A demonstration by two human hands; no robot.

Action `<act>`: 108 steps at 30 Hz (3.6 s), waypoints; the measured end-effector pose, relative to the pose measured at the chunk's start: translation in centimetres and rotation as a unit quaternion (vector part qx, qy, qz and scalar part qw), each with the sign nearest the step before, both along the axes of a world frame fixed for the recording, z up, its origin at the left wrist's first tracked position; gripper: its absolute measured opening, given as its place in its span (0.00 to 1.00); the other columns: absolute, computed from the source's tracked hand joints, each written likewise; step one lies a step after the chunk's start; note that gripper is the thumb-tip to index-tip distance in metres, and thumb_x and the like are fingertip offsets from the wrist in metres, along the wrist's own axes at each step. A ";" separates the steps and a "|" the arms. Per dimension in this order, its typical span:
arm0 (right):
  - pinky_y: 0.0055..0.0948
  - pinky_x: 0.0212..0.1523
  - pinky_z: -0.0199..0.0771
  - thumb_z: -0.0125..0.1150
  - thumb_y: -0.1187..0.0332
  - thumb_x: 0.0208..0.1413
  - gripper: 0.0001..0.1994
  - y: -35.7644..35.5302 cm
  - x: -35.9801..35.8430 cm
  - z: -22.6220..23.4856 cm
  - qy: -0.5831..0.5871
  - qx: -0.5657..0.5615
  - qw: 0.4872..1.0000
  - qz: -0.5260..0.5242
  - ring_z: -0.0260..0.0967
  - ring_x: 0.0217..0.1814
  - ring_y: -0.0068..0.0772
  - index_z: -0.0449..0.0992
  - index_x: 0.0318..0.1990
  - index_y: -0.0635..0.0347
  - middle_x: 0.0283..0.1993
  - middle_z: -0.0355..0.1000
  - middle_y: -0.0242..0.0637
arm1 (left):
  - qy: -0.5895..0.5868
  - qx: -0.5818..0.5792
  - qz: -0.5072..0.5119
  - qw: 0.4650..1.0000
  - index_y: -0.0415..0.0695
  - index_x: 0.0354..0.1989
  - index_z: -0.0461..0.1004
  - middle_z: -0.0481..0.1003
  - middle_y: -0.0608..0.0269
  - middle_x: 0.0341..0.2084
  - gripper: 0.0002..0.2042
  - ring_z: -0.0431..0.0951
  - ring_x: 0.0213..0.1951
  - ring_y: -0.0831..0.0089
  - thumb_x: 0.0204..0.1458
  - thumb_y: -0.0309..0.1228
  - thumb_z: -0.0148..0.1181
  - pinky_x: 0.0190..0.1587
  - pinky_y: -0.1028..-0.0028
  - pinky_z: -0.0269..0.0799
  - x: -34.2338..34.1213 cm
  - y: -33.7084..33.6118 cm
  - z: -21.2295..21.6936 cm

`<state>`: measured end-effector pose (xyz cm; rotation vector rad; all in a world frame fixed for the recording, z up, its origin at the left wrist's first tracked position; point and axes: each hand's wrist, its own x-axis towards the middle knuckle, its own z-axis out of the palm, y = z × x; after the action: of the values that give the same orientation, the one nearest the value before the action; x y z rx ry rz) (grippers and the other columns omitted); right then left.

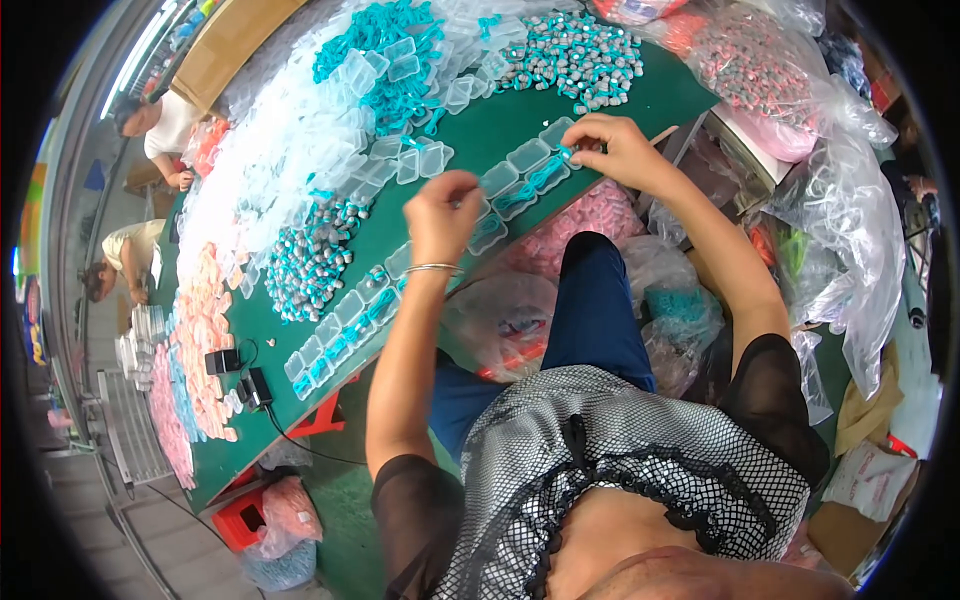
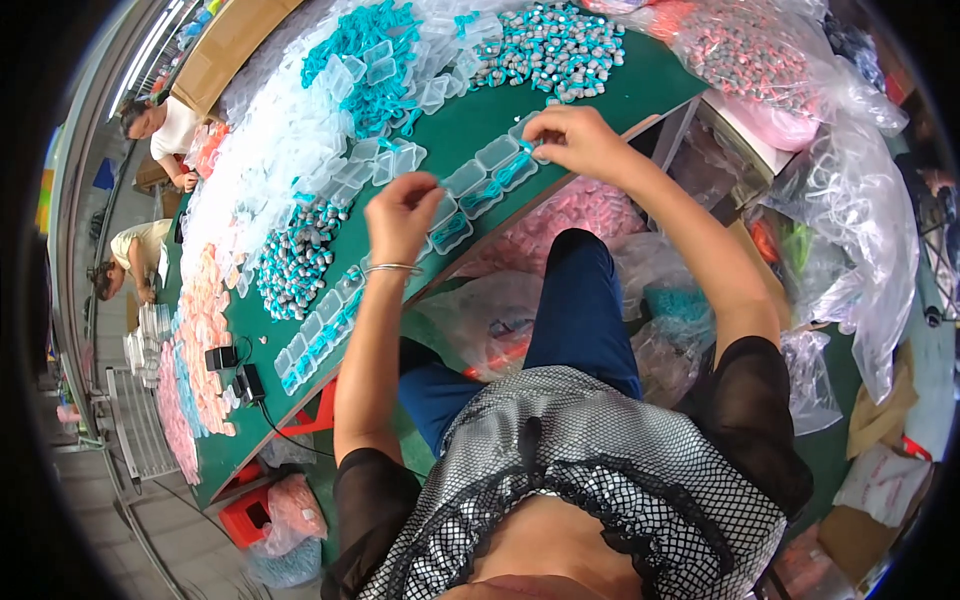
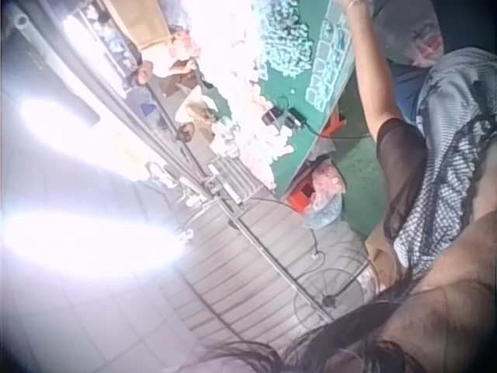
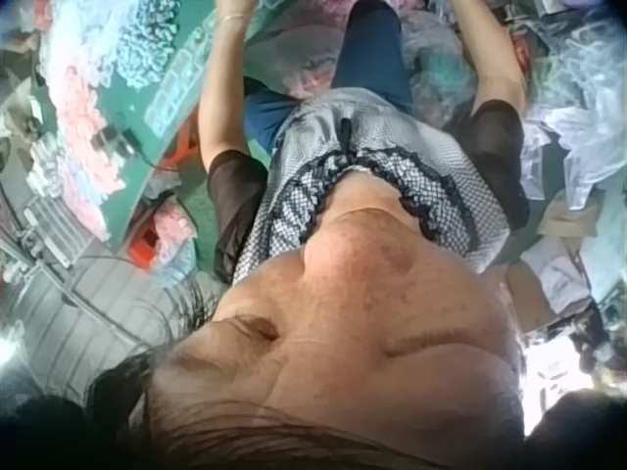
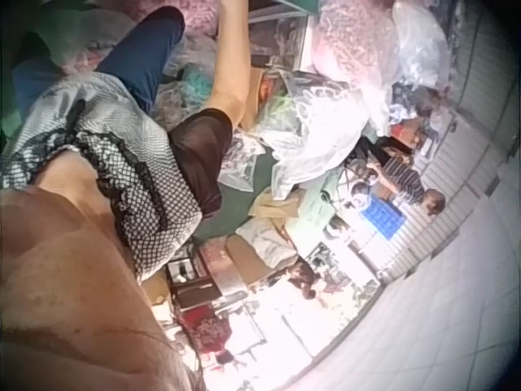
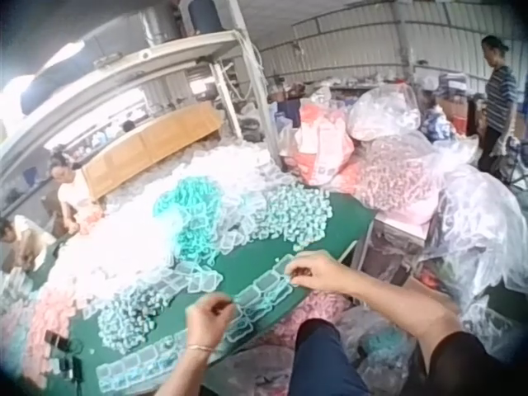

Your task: Sorting small blue beads and white components into small plastic containers on a workbench.

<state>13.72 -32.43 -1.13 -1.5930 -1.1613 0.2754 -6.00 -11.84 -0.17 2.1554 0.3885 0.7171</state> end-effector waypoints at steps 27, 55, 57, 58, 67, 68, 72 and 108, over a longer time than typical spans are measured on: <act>0.38 0.54 0.56 0.66 0.71 0.42 0.05 1.5 -1.9 -1.8 -0.349 -0.051 0.933 -0.068 0.64 0.51 0.34 0.76 0.27 0.53 0.40 0.70 0.28 | 0.075 0.248 -0.017 0.966 0.50 0.22 0.79 0.78 0.61 0.26 0.02 0.77 0.33 0.58 0.40 0.28 0.61 0.34 0.61 0.72 5.3 -4.8 -2.2; 0.36 0.38 0.72 0.65 0.73 0.46 0.06 4.2 8.3 -1.9 -0.294 -0.105 0.942 -0.125 0.74 0.38 0.41 0.77 0.34 0.60 0.37 0.74 0.38 | 0.146 0.174 0.235 0.945 0.47 0.34 0.80 0.79 0.56 0.31 0.09 0.79 0.34 0.55 0.43 0.26 0.61 0.38 0.61 0.74 -11.5 12.9 -1.2; 0.35 0.37 0.73 0.65 0.73 0.47 0.06 4.3 8.4 -2.4 -0.298 -0.114 0.938 -0.134 0.74 0.37 0.41 0.77 0.34 0.60 0.36 0.74 0.39 | 0.139 0.213 0.242 0.937 0.47 0.34 0.80 0.79 0.58 0.31 0.08 0.79 0.34 0.57 0.44 0.26 0.62 0.38 0.62 0.74 -10.3 13.0 -1.6; 0.34 0.37 0.73 0.64 0.74 0.47 0.06 4.4 8.4 -2.5 -0.300 -0.121 0.936 -0.141 0.74 0.37 0.41 0.77 0.34 0.61 0.36 0.74 0.39 | 0.133 0.252 0.251 0.925 0.46 0.33 0.79 0.79 0.60 0.30 0.07 0.80 0.34 0.59 0.44 0.27 0.64 0.38 0.64 0.75 -9.6 13.2 -1.8; 0.22 0.35 0.71 0.62 0.76 0.52 0.07 4.3 7.9 -2.2 -0.162 -0.019 0.971 -0.175 0.70 0.31 0.23 0.77 0.39 0.63 0.35 0.74 0.35 | 0.290 0.310 0.321 0.847 0.47 0.27 0.79 0.79 0.55 0.29 0.09 0.80 0.33 0.54 0.46 0.39 0.62 0.34 0.58 0.75 -4.6 13.9 -3.0; 0.22 0.35 0.71 0.62 0.76 0.52 0.07 4.4 7.6 -2.1 -0.161 -0.019 0.971 -0.175 0.70 0.31 0.23 0.77 0.39 0.63 0.35 0.74 0.35 | 0.291 0.311 0.321 0.846 0.47 0.27 0.79 0.79 0.55 0.29 0.09 0.80 0.33 0.54 0.46 0.39 0.62 0.34 0.58 0.75 -4.8 14.2 -3.5; 0.19 0.35 0.70 0.62 0.75 0.54 0.07 3.8 5.8 -1.5 -0.108 0.020 0.982 -0.156 0.69 0.33 0.19 0.77 0.41 0.64 0.36 0.74 0.32 | 0.227 0.266 0.290 0.891 0.46 0.29 0.80 0.79 0.55 0.26 0.07 0.80 0.29 0.57 0.46 0.35 0.62 0.31 0.61 0.75 -5.8 13.5 -3.4; 0.38 0.51 0.55 0.64 0.69 0.45 0.04 4.2 -7.5 -2.7 -0.356 0.013 0.931 -0.074 0.64 0.49 0.32 0.76 0.30 0.52 0.38 0.68 0.27 | 0.064 0.201 0.021 0.977 0.51 0.25 0.81 0.76 0.66 0.28 0.03 0.75 0.37 0.64 0.40 0.32 0.66 0.36 0.62 0.63 -0.2 -2.3 -2.4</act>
<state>6.23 -28.24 -3.80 -1.8025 -1.5587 -0.4604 -6.17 -14.17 -2.56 2.5902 0.3820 0.7314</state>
